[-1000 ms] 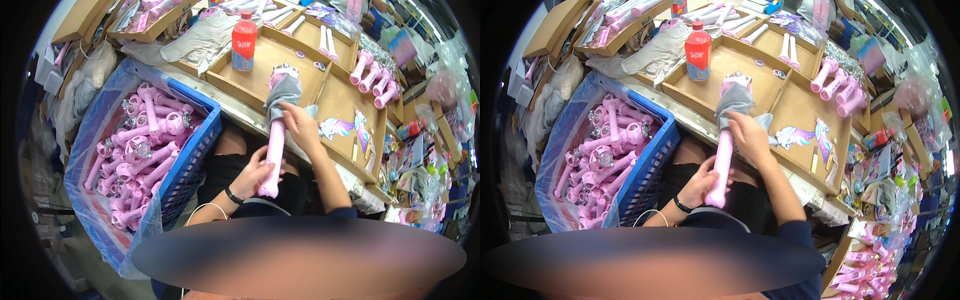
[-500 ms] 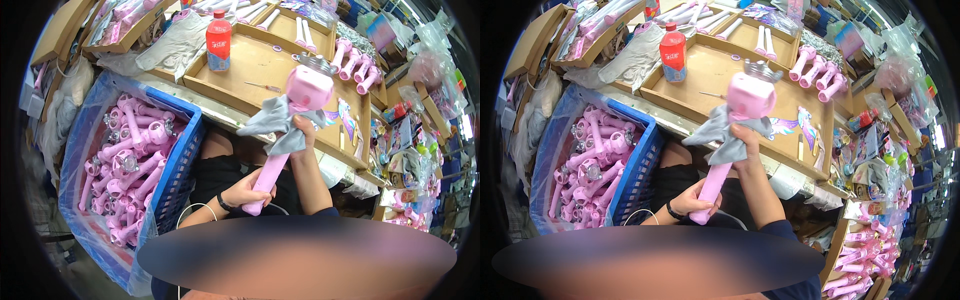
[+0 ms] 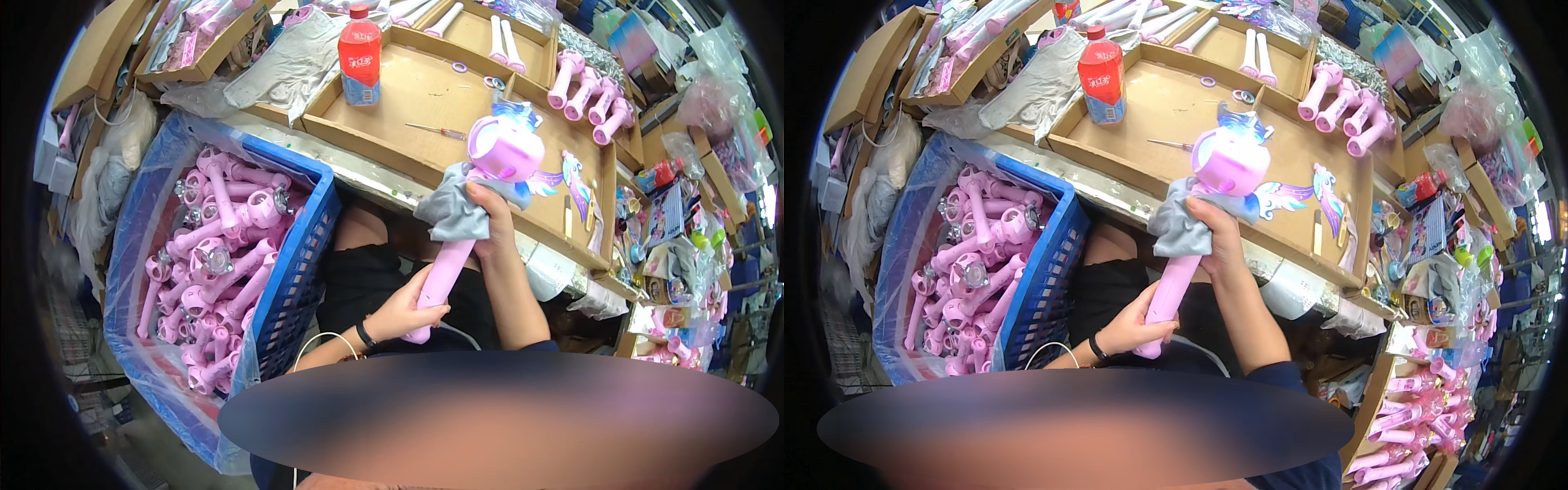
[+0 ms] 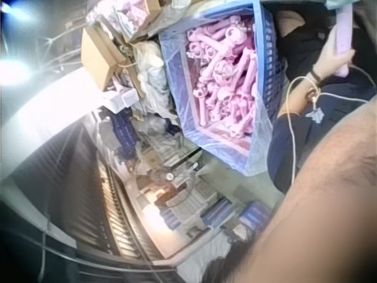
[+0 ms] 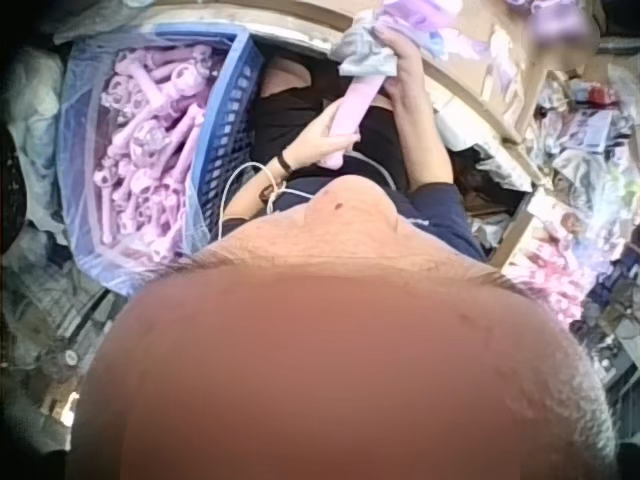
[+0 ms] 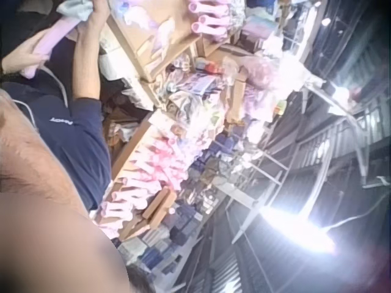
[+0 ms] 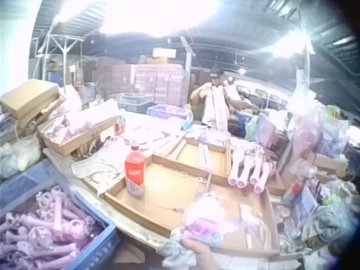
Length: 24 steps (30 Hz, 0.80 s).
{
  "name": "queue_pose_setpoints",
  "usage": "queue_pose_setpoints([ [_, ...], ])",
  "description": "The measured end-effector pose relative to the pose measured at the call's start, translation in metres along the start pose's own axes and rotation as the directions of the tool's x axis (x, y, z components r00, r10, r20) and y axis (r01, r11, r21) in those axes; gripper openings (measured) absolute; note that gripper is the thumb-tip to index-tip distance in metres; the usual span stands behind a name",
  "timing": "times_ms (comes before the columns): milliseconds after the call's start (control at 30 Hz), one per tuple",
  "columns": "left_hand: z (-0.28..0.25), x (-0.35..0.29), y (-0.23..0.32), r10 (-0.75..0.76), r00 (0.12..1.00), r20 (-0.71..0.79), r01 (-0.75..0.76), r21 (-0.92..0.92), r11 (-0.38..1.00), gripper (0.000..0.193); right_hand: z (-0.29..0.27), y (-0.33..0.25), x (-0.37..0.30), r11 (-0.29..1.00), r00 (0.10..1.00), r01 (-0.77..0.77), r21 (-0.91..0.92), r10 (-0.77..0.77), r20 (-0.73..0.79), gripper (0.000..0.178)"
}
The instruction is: The person assembles pink toy wands by attaching a silver crown piece to the wand head, inserting a decorative wing sticker, and wiping the wand with a cloth. The person repeats this sequence on multiple wands, handling each one individually.
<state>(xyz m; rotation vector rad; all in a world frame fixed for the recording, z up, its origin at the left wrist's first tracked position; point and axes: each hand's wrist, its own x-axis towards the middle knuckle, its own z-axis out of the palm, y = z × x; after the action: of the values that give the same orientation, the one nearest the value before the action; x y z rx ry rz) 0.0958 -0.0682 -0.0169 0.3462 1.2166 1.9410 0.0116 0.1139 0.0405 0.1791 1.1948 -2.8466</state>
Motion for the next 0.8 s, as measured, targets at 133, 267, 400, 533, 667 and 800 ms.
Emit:
queue_pose_setpoints([
  [133,0.002,0.002,-0.003,0.285,0.943,-0.172,-0.245,0.219,0.944,0.059,0.01,-0.006,0.005,0.992,0.994,0.106,-0.062,-0.107,-0.016,0.025],
  [267,-0.002,0.009,-0.008,0.711,0.428,-0.558,-0.668,0.335,0.665,0.023,0.021,0.0,-0.001,0.976,0.978,0.189,-0.107,-0.197,-0.074,0.029],
  [400,-0.012,0.016,-0.007,0.691,0.346,-0.635,-0.795,0.194,0.575,0.024,0.033,0.041,-0.03,0.959,0.976,0.185,-0.216,-0.205,-0.072,0.028],
  [533,-0.008,0.016,-0.013,0.713,0.375,-0.593,-0.728,0.288,0.622,0.036,0.031,0.085,-0.069,0.789,0.976,0.209,-0.577,-0.208,0.069,0.038],
  [667,0.004,0.009,-0.015,0.676,0.465,-0.572,-0.668,0.274,0.692,0.043,0.009,0.096,-0.086,0.809,0.995,0.052,-0.585,0.006,0.096,0.033],
  [800,-0.017,0.012,0.018,0.655,0.65,-0.385,-0.672,0.112,0.732,0.065,-0.011,0.094,-0.097,0.783,0.978,-0.002,-0.622,0.13,0.161,0.039],
])
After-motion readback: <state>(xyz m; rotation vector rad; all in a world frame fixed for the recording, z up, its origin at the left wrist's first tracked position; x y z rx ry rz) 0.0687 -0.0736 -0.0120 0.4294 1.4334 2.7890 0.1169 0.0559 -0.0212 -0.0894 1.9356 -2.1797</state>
